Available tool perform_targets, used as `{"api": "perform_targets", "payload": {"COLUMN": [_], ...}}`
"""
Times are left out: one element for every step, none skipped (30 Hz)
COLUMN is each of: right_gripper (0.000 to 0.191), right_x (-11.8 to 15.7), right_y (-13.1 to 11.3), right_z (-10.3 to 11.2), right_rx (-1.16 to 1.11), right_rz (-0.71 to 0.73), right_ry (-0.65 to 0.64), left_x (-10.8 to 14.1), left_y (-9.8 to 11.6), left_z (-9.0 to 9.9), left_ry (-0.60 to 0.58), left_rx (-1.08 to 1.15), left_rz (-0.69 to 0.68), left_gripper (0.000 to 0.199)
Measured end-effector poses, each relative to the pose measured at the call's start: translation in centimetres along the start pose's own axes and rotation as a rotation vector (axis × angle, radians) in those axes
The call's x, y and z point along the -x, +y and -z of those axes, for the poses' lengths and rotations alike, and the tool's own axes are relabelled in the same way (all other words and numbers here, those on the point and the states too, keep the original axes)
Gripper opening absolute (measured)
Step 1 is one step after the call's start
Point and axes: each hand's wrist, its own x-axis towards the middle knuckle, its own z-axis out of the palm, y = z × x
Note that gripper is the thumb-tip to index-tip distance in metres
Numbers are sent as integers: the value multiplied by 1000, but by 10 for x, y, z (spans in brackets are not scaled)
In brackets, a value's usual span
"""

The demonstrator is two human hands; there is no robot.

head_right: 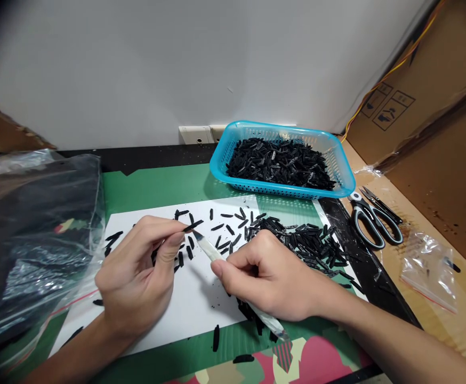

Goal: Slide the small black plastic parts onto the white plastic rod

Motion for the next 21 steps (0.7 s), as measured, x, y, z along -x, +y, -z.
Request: {"api": "perform_targets", "payload": {"right_gripper": [61, 61, 61, 61, 61, 61, 60, 60, 60, 60, 60, 60, 61, 61, 62, 62, 61, 61, 60, 59, 58], "right_x": [0, 0, 0, 0, 1, 1, 2, 2, 3, 3, 3, 3, 2, 2, 1, 0, -1, -2, -3, -3, -4], "right_y": [0, 0, 0, 0, 0, -1, -1, -1, -1, -2, -3, -3, -4, -5, -5, -5, -4, -3, -2, 0, 1], "right_z": [0, 0, 0, 1, 1, 1, 1, 1, 2, 2, 3, 4, 5, 6, 7, 9, 10, 12, 13, 13, 14], "right_rx": [0, 0, -2, -5, -12, -19, -25, -27, -25, -19, -8, 8, 26, 43, 50, 46, 29, 4, -26, -52, -70], "right_rz": [-1, -1, -4, -5, -5, -5, -9, -13, -17, -21, -27, -33, -38, -38, -35, -28, -15, 0, 15, 29, 43], "right_ry": [1, 2, 2, 3, 2, 1, -1, -3, -6, -9, -13, -18, -26, -39, -52, -65, -79, -91, -100, -107, -109], "left_x": [0, 0, 0, 0, 0, 0, 0, 0, 1, 1, 1, 1, 1, 0, 0, -1, -3, -4, -5, -6, -7], "left_y": [0, 0, 0, 0, -1, -2, -4, -6, -8, -9, -11, -12, -12, -11, -10, -9, -7, -6, -4, -3, -3], "left_z": [0, 0, 0, 0, 1, 1, 2, 2, 3, 4, 4, 5, 5, 6, 6, 6, 6, 6, 6, 6, 5], "left_ry": [4, 9, 13, 14, 14, 13, 13, 13, 13, 9, 4, -6, -20, -34, -50, -65, -80, -99, -119, -144, -172], "left_rx": [-3, -9, -19, -33, -50, -73, -104, -139, -176, -212, -243, -265, -272, -256, -216, -151, -67, 27, 121, 213, 299], "left_rz": [-5, -13, -25, -40, -61, -89, -123, -160, -195, -227, -253, -271, -275, -262, -226, -167, -86, 10, 112, 213, 310], "left_gripper": [27, 27, 27, 28, 28, 29, 29, 30, 31, 32, 34, 35, 37, 38, 37, 35, 31, 26, 20, 15, 12]}}
